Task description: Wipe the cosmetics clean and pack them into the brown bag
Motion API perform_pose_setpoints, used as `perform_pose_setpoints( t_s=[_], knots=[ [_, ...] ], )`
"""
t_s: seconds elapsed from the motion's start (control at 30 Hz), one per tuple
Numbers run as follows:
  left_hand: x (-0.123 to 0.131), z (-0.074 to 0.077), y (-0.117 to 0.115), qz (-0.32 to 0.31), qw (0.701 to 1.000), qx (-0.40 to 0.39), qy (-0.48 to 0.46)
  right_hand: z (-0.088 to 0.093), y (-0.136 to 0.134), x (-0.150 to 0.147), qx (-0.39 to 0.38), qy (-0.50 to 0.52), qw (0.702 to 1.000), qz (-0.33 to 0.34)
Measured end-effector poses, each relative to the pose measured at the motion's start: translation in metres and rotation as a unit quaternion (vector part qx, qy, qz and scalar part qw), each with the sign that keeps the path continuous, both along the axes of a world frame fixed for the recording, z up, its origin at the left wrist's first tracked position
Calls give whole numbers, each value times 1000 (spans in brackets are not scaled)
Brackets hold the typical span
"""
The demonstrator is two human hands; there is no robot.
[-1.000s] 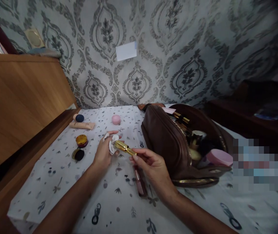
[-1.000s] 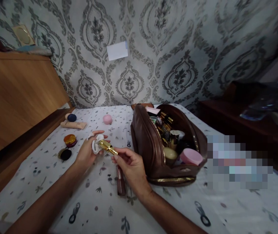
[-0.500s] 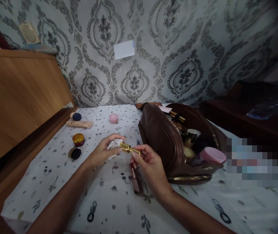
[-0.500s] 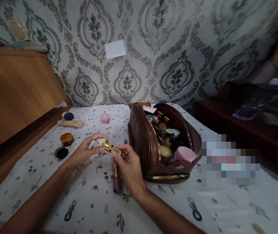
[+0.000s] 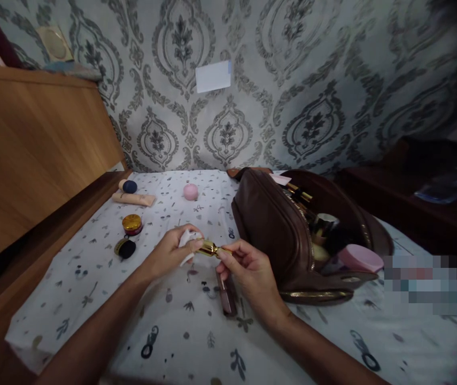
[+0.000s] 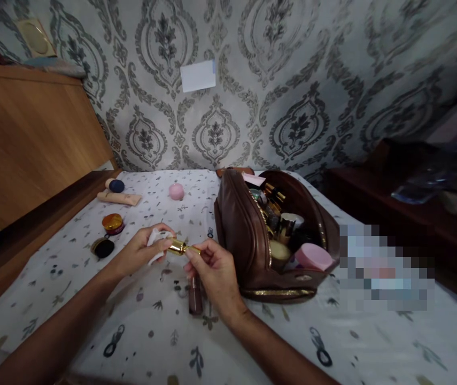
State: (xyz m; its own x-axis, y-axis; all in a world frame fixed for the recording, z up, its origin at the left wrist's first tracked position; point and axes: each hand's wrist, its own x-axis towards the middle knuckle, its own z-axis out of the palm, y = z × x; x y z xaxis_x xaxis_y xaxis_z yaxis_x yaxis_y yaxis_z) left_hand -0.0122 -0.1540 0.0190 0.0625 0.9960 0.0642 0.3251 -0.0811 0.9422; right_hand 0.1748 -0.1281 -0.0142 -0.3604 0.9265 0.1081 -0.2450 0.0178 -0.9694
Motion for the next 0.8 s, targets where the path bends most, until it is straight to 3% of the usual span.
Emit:
perform_pose_setpoints(
  t_s=[0.13,0.23,0.3,0.4,0.5,0.63,0.8],
  knots=[
    [9,-13,2,78,996,-39,-22,0,-4,0,57,-18,998,-3],
    [9,-18,6,105,990,-76,-54,-4,-4,-1,57,-19,998,3],
    [5,-17,6,87,989,-86,-85,-6,-2,-2,52,-14,999,-8],
    [-5,-8,4,-4,990,-79,-116,-7,2,-1,45,1,999,-26],
    [-13,2,1,-63,993,-52,-87,-5,3,-1,37,4,999,-24],
    [-15,6,0,-70,995,-49,-44,-2,1,-1,45,-2,999,-26],
    [-12,-2,1,-41,999,-30,-10,-2,0,-1,77,-5,996,-45]
  ],
)
